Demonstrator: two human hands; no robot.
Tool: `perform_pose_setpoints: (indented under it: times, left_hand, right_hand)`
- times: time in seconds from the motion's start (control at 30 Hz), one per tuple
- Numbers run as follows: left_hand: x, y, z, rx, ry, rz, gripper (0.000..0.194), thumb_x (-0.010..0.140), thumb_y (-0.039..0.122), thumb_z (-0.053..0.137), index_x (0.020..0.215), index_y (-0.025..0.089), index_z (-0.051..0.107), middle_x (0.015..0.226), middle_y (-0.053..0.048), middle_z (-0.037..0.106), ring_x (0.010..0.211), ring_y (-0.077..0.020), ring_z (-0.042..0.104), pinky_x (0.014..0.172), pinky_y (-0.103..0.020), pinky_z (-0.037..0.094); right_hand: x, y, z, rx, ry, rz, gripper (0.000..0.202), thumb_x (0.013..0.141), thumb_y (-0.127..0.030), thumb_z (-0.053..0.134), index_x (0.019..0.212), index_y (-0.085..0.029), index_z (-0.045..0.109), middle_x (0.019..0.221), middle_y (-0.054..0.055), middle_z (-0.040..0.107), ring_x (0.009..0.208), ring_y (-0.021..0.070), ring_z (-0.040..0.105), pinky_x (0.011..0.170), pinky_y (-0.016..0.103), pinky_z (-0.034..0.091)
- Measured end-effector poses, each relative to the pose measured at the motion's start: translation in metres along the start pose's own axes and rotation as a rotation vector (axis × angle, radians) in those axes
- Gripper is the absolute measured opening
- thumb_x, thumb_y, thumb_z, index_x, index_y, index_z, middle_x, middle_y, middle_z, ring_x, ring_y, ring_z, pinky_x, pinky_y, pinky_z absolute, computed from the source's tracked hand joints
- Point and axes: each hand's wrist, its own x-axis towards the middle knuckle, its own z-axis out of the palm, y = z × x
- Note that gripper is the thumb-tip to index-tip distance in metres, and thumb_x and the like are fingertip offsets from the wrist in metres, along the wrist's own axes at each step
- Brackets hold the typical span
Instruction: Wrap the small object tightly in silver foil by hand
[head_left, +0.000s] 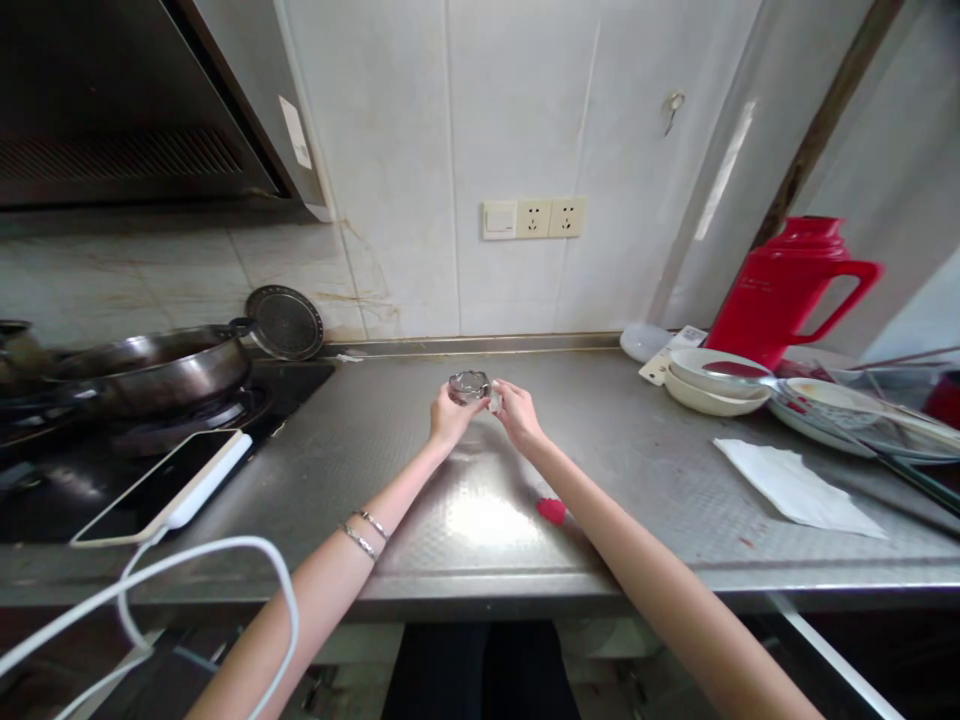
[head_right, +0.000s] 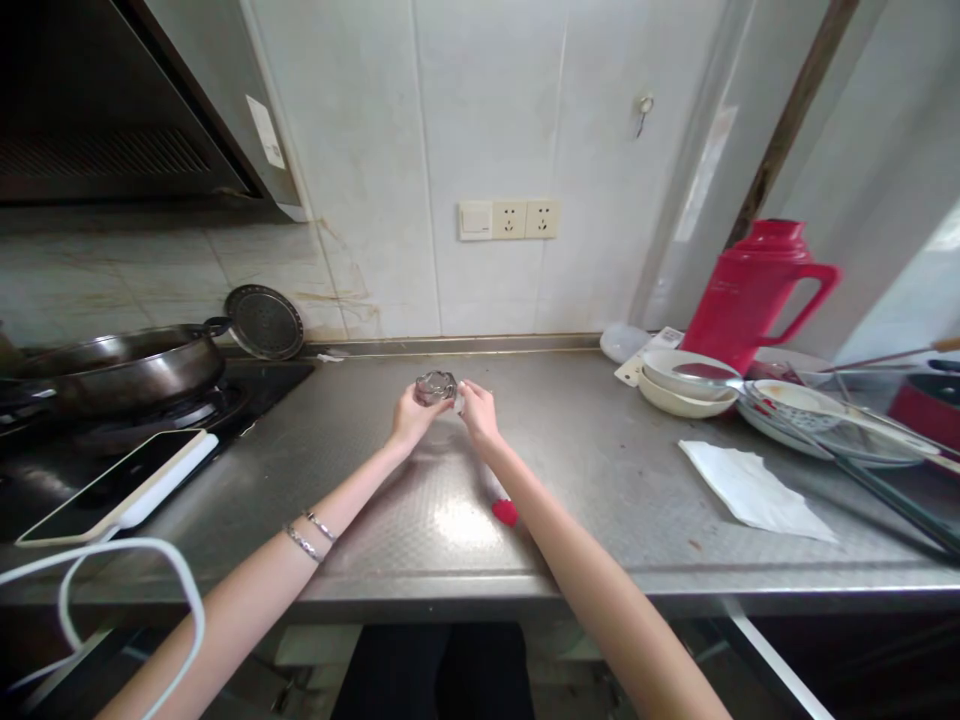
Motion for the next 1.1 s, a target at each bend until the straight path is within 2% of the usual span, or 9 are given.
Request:
perform_pose_setpoints:
  times: [0.13, 0.27, 0.43, 0.57, 0.7, 0.8, 0.87, 0.97, 1.1]
  left_hand:
    - [0.007, -0.003, -0.005, -0.025, 0.001, -0.002, 0.051, 0.055, 0.040, 0.082, 0.094, 0.014, 0.061, 0.090, -0.008, 0.069, 0.081, -0.0192, 0.065, 0.077, -0.030, 0.048]
    - [0.007, -0.003, -0.008, -0.052, -0.009, -0.015, 0.049, 0.056, 0.038, 0.081, 0.093, 0.013, 0.061, 0.091, -0.008, 0.069, 0.081, -0.0183, 0.064, 0.077, -0.030, 0.048]
    - [0.002, 0.006, -0.007, -0.194, -0.145, -0.021, 0.050, 0.054, 0.026, 0.082, 0.096, 0.013, 0.058, 0.095, -0.009, 0.068, 0.083, -0.0177, 0.064, 0.080, -0.030, 0.049]
    - [-0.001, 0.011, -0.005, -0.290, -0.262, -0.048, 0.056, 0.051, 0.018, 0.082, 0.100, 0.013, 0.055, 0.097, -0.008, 0.067, 0.087, -0.0178, 0.065, 0.085, -0.032, 0.049]
    - [-0.002, 0.009, -0.003, -0.357, -0.363, -0.074, 0.065, 0.045, 0.013, 0.084, 0.102, 0.013, 0.053, 0.098, -0.008, 0.066, 0.090, -0.0190, 0.065, 0.089, -0.035, 0.048]
    - [-0.005, 0.008, 0.000, -0.387, -0.440, -0.107, 0.067, 0.042, 0.012, 0.084, 0.101, 0.014, 0.052, 0.094, -0.007, 0.066, 0.089, -0.0199, 0.065, 0.088, -0.036, 0.048]
    - [-0.007, 0.009, 0.001, -0.393, -0.480, -0.126, 0.066, 0.041, 0.013, 0.084, 0.098, 0.014, 0.052, 0.091, -0.006, 0.065, 0.089, -0.0206, 0.065, 0.085, -0.035, 0.049]
    - [-0.009, 0.011, 0.002, -0.422, -0.501, -0.120, 0.066, 0.041, 0.015, 0.084, 0.099, 0.015, 0.052, 0.093, -0.006, 0.064, 0.091, -0.0212, 0.064, 0.082, -0.034, 0.050]
    - [-0.011, 0.015, 0.001, -0.440, -0.508, -0.098, 0.066, 0.044, 0.016, 0.084, 0.102, 0.014, 0.053, 0.093, -0.006, 0.064, 0.091, -0.0205, 0.064, 0.082, -0.033, 0.050]
  right_hand:
    - [0.005, 0.002, -0.005, 0.079, 0.061, 0.055, 0.012, 0.069, -0.031, 0.055, 0.062, -0.021, 0.055, 0.060, 0.001, 0.063, 0.062, 0.0165, 0.059, 0.061, 0.027, 0.050]
    - [0.011, 0.002, -0.014, 0.111, 0.118, 0.074, 0.009, 0.067, -0.028, 0.054, 0.061, -0.022, 0.055, 0.061, 0.003, 0.065, 0.062, 0.0188, 0.062, 0.062, 0.033, 0.053]
    - [0.016, -0.009, -0.024, 0.060, 0.143, 0.004, 0.008, 0.066, -0.027, 0.056, 0.064, -0.020, 0.059, 0.066, 0.004, 0.069, 0.066, 0.0199, 0.065, 0.063, 0.032, 0.054]
    - [0.016, -0.032, -0.033, -0.058, 0.119, -0.126, 0.011, 0.064, -0.026, 0.061, 0.071, -0.019, 0.067, 0.077, 0.003, 0.072, 0.074, 0.0198, 0.064, 0.068, 0.031, 0.052]
    - [0.016, -0.058, -0.035, -0.174, 0.003, -0.251, 0.014, 0.063, -0.021, 0.067, 0.075, -0.021, 0.074, 0.087, 0.003, 0.074, 0.091, 0.0223, 0.064, 0.086, 0.033, 0.047]
    - [0.018, -0.070, -0.028, -0.323, -0.201, -0.374, 0.013, 0.066, -0.021, 0.066, 0.075, -0.024, 0.075, 0.090, 0.003, 0.075, 0.096, 0.0259, 0.065, 0.094, 0.040, 0.044]
    - [0.019, -0.075, -0.022, -0.431, -0.368, -0.421, 0.016, 0.068, -0.019, 0.063, 0.077, -0.024, 0.076, 0.091, 0.003, 0.075, 0.097, 0.0284, 0.066, 0.094, 0.044, 0.044]
    - [0.019, -0.077, -0.017, -0.564, -0.556, -0.407, 0.025, 0.068, -0.013, 0.057, 0.080, -0.023, 0.076, 0.092, 0.003, 0.074, 0.099, 0.0306, 0.066, 0.091, 0.047, 0.047]
    - [0.018, -0.078, -0.020, -0.656, -0.652, -0.392, 0.035, 0.067, -0.006, 0.051, 0.086, -0.022, 0.076, 0.098, 0.003, 0.073, 0.103, 0.0301, 0.065, 0.089, 0.044, 0.049]
